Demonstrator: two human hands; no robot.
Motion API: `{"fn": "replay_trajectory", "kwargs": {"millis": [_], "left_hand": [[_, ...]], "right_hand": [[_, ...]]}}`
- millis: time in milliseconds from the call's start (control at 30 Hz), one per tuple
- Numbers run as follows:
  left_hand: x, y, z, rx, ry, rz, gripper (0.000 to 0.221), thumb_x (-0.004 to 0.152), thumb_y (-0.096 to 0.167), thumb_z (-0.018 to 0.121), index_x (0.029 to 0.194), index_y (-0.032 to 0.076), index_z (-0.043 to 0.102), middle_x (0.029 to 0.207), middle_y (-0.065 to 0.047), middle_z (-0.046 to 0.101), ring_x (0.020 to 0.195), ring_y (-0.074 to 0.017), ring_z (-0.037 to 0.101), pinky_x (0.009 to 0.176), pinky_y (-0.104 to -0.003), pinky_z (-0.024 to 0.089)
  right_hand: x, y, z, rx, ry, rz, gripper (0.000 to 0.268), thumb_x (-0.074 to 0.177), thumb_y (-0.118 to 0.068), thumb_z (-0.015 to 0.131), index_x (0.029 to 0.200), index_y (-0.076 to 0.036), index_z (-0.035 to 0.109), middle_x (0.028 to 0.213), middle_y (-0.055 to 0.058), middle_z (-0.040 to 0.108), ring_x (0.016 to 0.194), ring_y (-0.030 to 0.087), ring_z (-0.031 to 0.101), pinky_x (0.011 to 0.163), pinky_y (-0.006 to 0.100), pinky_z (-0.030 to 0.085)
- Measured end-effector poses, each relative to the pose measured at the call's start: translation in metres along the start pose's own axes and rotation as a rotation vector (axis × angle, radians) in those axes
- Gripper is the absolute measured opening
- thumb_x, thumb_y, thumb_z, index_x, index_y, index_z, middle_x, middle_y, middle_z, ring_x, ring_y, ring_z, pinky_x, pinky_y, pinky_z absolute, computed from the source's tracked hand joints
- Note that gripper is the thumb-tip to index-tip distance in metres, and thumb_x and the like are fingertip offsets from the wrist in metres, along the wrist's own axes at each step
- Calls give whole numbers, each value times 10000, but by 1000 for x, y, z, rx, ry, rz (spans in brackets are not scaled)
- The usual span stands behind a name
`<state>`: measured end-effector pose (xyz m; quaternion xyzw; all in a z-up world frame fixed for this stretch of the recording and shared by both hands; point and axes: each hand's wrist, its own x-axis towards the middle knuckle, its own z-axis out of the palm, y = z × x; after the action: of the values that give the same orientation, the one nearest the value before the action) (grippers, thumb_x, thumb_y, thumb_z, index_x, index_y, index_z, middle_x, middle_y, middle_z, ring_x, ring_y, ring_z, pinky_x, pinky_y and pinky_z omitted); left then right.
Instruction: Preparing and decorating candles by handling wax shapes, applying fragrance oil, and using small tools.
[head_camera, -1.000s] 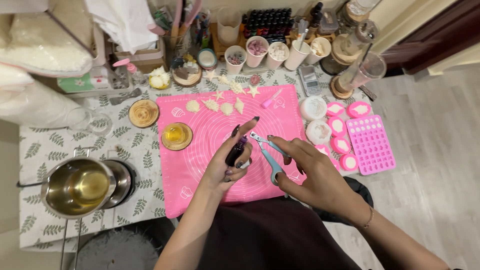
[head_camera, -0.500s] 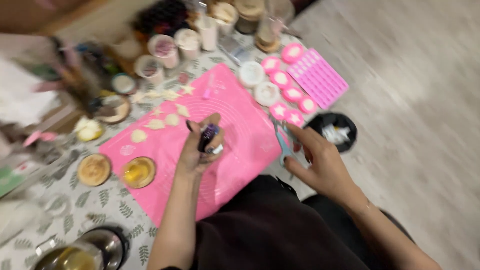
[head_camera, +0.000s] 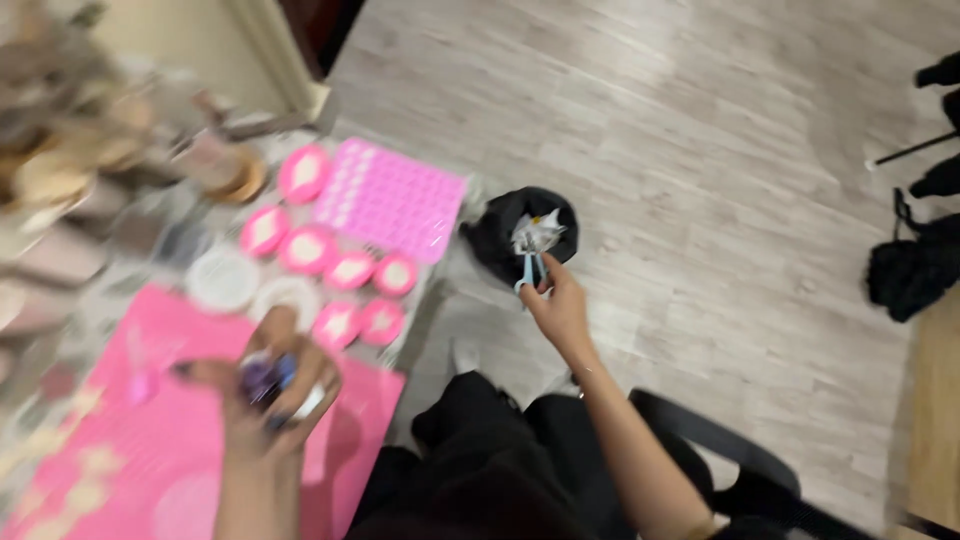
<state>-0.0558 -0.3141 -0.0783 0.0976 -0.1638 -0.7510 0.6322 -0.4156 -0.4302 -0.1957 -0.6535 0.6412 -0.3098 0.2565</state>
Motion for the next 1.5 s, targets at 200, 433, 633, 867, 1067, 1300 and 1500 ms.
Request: {"fn": "replay_trajectory", "kwargs": {"millis": [200,433,633,867,1067,1300,1500], "left_hand": [[99,-14,-48,-466,-817,-176,241,993,185,606,1092,106,400,698,-133,608,392,-225,544,378,-397,514],[101,0,-62,-278,-653,-31,81,1084,146,535,1109,72,558,886,-163,690,469,-221,479,426,-408,428],[73,-4,1,-145,-433,168,256,963,319,723,1004,108,583,691,-34,671,477,-142,507,414,-304,457],[-23,-2,44,55,70,487,499,866,605,761,975,159,564,661,56,475,511,-33,357,453,-199,287],[-145,-4,53,68,165,602,407,955,472,747,1072,147,532,903,0,516,657,-42,398,563,-197,300],[-286,-4,32,61,300,778,364,1024,333,722,1255,98,568,1086,-45,532,777,-82,427,678,-227,337],[-350,-11,23,-49,454,886,404,1009,363,645,1286,72,602,1028,-53,576,682,-71,418,635,-233,346]], "right_hand": [[84,261,110,721,-67,932,418,839,-341,719,1135,-52,658,734,29,607,567,172,514,503,361,458],[76,224,118,753,-212,1058,343,835,-270,654,1114,-78,605,797,45,584,597,162,545,546,319,499],[38,62,79,739,-298,468,428,917,-82,624,1329,5,549,890,40,651,688,110,594,604,280,512],[-16,-111,53,396,-753,-182,485,865,-58,697,1344,-45,623,969,94,758,762,150,712,727,315,581],[-64,-166,108,152,-868,-447,482,817,-52,724,1292,-39,642,1057,185,720,820,300,737,726,397,598],[-122,-136,236,86,-681,-577,364,887,-49,648,1216,85,565,937,256,667,834,396,685,743,480,535],[-190,-242,194,-31,-404,-784,261,891,-132,642,1122,-10,638,1136,193,543,939,283,527,814,331,448]]}}
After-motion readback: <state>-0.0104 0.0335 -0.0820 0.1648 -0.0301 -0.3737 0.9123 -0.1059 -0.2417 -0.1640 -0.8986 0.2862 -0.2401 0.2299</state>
